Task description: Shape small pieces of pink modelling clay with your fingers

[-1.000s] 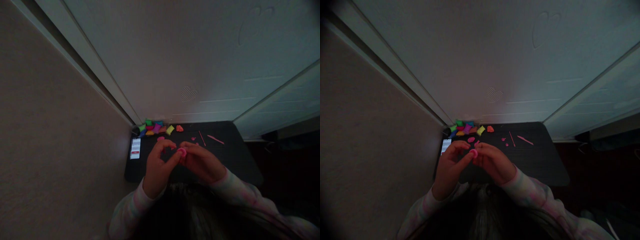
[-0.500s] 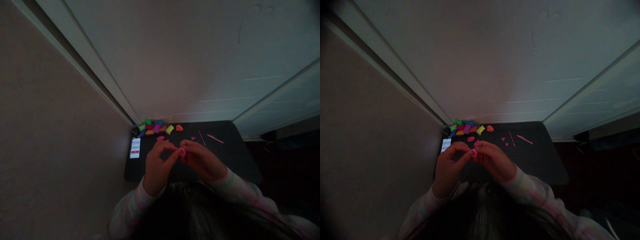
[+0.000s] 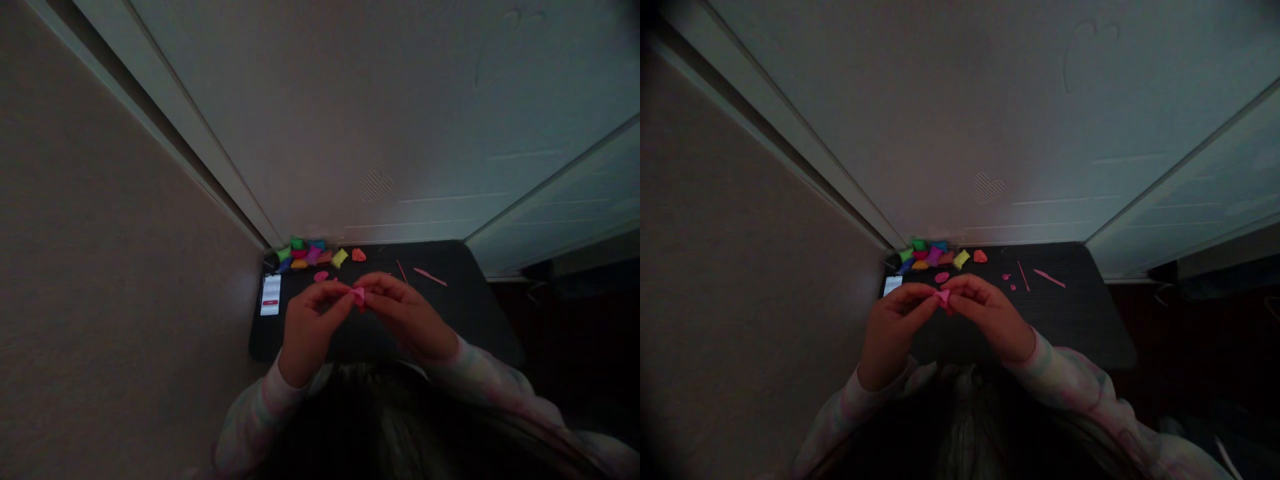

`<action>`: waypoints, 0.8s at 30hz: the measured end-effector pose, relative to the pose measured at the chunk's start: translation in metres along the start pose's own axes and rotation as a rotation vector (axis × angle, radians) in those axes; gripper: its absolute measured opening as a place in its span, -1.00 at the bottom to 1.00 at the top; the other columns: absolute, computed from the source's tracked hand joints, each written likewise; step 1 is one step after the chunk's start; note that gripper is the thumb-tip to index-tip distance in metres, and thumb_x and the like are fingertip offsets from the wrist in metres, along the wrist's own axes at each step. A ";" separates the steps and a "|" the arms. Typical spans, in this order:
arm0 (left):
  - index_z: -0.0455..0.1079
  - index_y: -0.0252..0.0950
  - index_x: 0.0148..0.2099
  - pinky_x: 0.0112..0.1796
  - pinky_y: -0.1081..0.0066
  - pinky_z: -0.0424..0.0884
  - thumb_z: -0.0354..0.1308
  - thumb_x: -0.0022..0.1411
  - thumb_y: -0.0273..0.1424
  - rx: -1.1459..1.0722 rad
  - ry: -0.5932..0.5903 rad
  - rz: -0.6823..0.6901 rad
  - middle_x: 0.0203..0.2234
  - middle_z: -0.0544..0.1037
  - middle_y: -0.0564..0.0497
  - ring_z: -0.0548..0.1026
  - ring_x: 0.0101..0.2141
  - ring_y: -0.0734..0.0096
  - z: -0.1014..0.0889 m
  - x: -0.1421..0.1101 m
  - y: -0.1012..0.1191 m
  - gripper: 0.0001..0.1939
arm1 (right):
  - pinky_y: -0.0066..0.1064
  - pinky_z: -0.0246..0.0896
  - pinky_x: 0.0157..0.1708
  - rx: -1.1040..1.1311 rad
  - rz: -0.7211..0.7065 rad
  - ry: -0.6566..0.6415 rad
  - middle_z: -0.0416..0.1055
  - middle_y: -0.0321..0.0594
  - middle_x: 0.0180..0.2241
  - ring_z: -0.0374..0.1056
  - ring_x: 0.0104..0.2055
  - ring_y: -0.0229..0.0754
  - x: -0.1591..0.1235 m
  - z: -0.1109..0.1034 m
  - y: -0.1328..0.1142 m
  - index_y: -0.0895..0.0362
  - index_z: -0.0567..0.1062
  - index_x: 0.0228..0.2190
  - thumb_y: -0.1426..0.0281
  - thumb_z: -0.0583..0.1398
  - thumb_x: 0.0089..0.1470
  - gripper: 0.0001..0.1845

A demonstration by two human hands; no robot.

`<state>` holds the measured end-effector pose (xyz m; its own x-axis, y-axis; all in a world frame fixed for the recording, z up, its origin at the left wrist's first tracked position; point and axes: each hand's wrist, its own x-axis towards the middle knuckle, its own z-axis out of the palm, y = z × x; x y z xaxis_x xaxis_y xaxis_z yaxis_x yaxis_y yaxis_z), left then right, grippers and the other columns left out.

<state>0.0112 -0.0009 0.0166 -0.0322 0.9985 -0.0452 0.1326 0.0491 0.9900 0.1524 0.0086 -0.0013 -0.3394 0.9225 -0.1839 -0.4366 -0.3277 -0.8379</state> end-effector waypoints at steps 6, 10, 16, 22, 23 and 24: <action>0.43 -0.32 -0.48 -0.42 0.49 0.40 0.24 -0.05 -0.41 -0.145 -0.019 -0.116 -0.58 0.53 0.06 0.48 -0.51 0.49 0.000 -0.001 0.003 -0.92 | -0.39 0.22 -0.28 -0.327 -0.161 0.008 0.45 -0.31 -0.42 0.35 -0.34 -0.26 -0.002 -0.001 -0.005 0.04 0.51 -0.42 0.43 0.23 -0.06 -0.92; 0.40 -0.30 -0.45 -0.40 0.49 0.41 0.24 -0.06 -0.43 -0.196 -0.047 -0.107 -0.60 0.51 0.09 0.47 -0.51 0.51 -0.001 0.000 0.002 -0.92 | -0.38 0.23 -0.27 -0.421 -0.211 -0.005 0.45 -0.29 -0.42 0.35 -0.34 -0.24 -0.003 -0.002 -0.007 0.05 0.51 -0.41 0.43 0.21 -0.03 -0.92; 0.48 -0.26 -0.37 -0.39 0.48 0.40 0.23 -0.04 -0.45 -0.111 -0.109 -0.053 -0.50 0.55 0.06 0.48 -0.43 0.47 -0.006 0.001 0.002 -0.89 | -0.38 0.24 -0.29 -0.400 -0.175 -0.011 0.44 -0.29 -0.44 0.34 -0.35 -0.24 -0.004 -0.001 -0.008 0.07 0.50 -0.45 0.40 0.23 -0.06 -0.96; 0.46 -0.26 -0.51 -0.44 0.51 0.36 0.24 -0.07 -0.48 -0.107 -0.085 -0.047 -0.60 0.53 0.10 0.45 -0.52 0.52 -0.007 0.003 0.003 -0.97 | -0.39 0.23 -0.30 -0.393 -0.161 -0.025 0.44 -0.30 -0.45 0.33 -0.36 -0.26 -0.004 -0.001 -0.008 0.07 0.50 -0.45 0.43 0.22 -0.06 -0.95; 0.46 -0.27 -0.52 -0.46 0.51 0.36 0.25 -0.08 -0.48 -0.116 -0.072 -0.059 -0.61 0.52 0.10 0.44 -0.53 0.52 -0.007 0.003 0.003 -0.97 | -0.39 0.23 -0.30 -0.382 -0.157 -0.023 0.44 -0.30 -0.45 0.33 -0.36 -0.26 -0.004 -0.001 -0.008 0.07 0.50 -0.45 0.42 0.22 -0.06 -0.95; 0.44 -0.28 -0.52 -0.47 0.51 0.36 0.26 -0.10 -0.47 -0.127 -0.060 -0.072 -0.62 0.51 0.10 0.44 -0.54 0.52 -0.006 0.003 0.002 -0.96 | -0.39 0.23 -0.30 -0.370 -0.153 -0.023 0.44 -0.29 -0.45 0.33 -0.36 -0.25 -0.004 -0.001 -0.008 0.07 0.50 -0.45 0.42 0.23 -0.06 -0.96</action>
<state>0.0049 0.0019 0.0188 0.0225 0.9924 -0.1213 0.0051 0.1212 0.9926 0.1583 0.0079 0.0053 -0.3139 0.9488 -0.0343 -0.1557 -0.0871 -0.9839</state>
